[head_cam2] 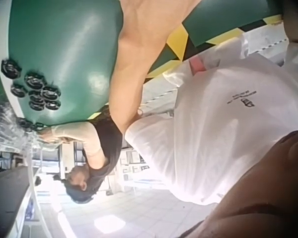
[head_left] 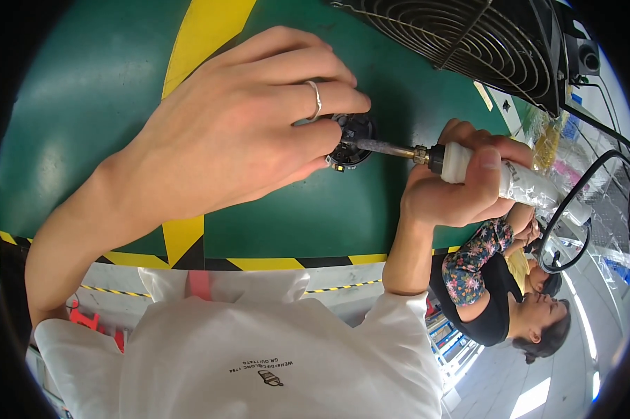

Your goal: The person solders wires and components onto small circular circuit boards using a soldering iron.

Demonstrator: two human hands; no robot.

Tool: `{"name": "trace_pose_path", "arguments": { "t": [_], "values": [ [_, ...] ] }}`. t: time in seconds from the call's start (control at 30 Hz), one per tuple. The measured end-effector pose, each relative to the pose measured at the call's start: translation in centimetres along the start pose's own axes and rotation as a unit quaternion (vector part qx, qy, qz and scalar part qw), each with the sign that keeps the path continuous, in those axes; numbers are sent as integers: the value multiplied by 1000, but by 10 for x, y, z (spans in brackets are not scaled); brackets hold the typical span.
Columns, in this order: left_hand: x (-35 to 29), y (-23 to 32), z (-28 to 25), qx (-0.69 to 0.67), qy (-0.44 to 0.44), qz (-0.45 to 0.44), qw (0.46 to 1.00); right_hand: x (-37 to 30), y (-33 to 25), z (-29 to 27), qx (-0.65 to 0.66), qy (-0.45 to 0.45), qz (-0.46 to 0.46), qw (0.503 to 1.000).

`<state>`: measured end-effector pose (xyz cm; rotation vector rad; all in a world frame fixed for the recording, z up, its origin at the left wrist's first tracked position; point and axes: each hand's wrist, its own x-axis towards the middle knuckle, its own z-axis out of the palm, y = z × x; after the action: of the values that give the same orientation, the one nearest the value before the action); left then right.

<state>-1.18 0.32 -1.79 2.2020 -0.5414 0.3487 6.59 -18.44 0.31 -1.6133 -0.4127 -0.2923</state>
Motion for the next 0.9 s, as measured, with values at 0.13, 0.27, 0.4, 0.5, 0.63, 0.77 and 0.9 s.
{"name": "trace_pose_path", "arguments": {
  "t": [0.13, 0.27, 0.4, 0.5, 0.63, 0.77, 0.9],
  "values": [
    [-2, 0, -2, -3, -2, -4, 1000, 0, -1, 5, -34, 11, -19, 999],
    [-2, 1, -3, -6, -1, 2, 1000, 4, -5, -5, 18, 17, 10, 1000],
    [6, 5, -10, 6, -31, -11, 999, 22, -14, -29, 132, 101, 53, 985],
    [0, 20, -15, 42, -91, -89, 991, 38, -9, -41, 207, 209, 65, 954],
    [3, 50, 20, 104, -48, -58, 992, 71, -7, -83, 223, 267, 38, 937],
    [41, 99, 97, 39, 94, -76, 992, 83, 0, -140, 264, 257, 53, 928],
    [22, 101, 78, -209, 94, -223, 947, 82, 35, -177, 394, -38, 41, 917]
  ]
}}
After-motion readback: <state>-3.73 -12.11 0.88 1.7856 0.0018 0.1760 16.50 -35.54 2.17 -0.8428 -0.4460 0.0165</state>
